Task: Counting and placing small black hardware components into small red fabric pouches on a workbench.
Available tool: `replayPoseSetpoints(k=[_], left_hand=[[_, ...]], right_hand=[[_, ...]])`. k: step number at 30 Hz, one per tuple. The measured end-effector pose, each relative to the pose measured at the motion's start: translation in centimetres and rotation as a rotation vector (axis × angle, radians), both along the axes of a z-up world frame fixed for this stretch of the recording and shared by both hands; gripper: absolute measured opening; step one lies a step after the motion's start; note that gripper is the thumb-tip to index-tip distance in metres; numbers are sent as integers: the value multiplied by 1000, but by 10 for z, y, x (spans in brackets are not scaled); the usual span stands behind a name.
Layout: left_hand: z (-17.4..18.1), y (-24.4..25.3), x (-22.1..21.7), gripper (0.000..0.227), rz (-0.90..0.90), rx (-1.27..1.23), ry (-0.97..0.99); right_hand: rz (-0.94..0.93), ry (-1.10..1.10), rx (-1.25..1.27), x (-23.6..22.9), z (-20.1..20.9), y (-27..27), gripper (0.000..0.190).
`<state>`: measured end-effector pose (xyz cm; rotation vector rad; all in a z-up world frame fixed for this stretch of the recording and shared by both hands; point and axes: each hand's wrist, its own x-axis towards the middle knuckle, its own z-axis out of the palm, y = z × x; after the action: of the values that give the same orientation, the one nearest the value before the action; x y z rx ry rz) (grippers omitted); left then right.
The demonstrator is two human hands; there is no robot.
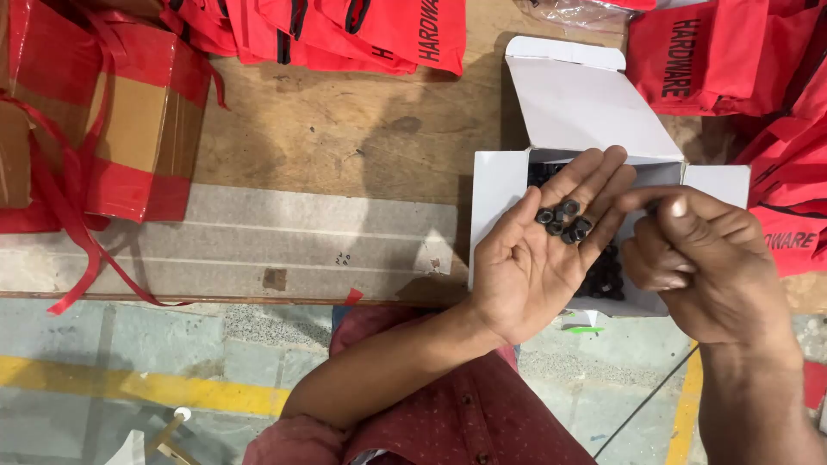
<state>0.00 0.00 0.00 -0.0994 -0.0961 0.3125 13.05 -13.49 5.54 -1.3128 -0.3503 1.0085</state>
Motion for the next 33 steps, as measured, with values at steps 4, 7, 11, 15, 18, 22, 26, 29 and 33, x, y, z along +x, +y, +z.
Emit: replayPoseSetpoints(k=[4,7,11,15,18,22,26,29,33], left_hand=[[-4,-2,0,61,-15,-24,26],[1,1,-1,60,-18,-13,57],[1,2,0,59,-10,-5,23],[-2,1,1,59,-9,-35,3],[0,2,0,61,12,-13,0],[-1,2,0,61,39,39,-3],[2,3,-1,61,6,5,10],[0,2,1,61,16,1,-3],[0,2,0,62,12,13,-4]], right_hand=[[53,-43,-15,-7,10,17,41],[30,-65,32,-10,11,18,42],[-14,-237,5,-7,-1,1,26],[56,-795,-333,-21,-2,-14,26],[182,-1071,-453,-26,-17,-22,30],[219,-1239,-353,-46,2,3,32],[174,-1096,-430,-45,-7,-10,30],[146,-1110,-382,-44,-8,-9,34],[272,-1245,-442,-45,0,4,52]])
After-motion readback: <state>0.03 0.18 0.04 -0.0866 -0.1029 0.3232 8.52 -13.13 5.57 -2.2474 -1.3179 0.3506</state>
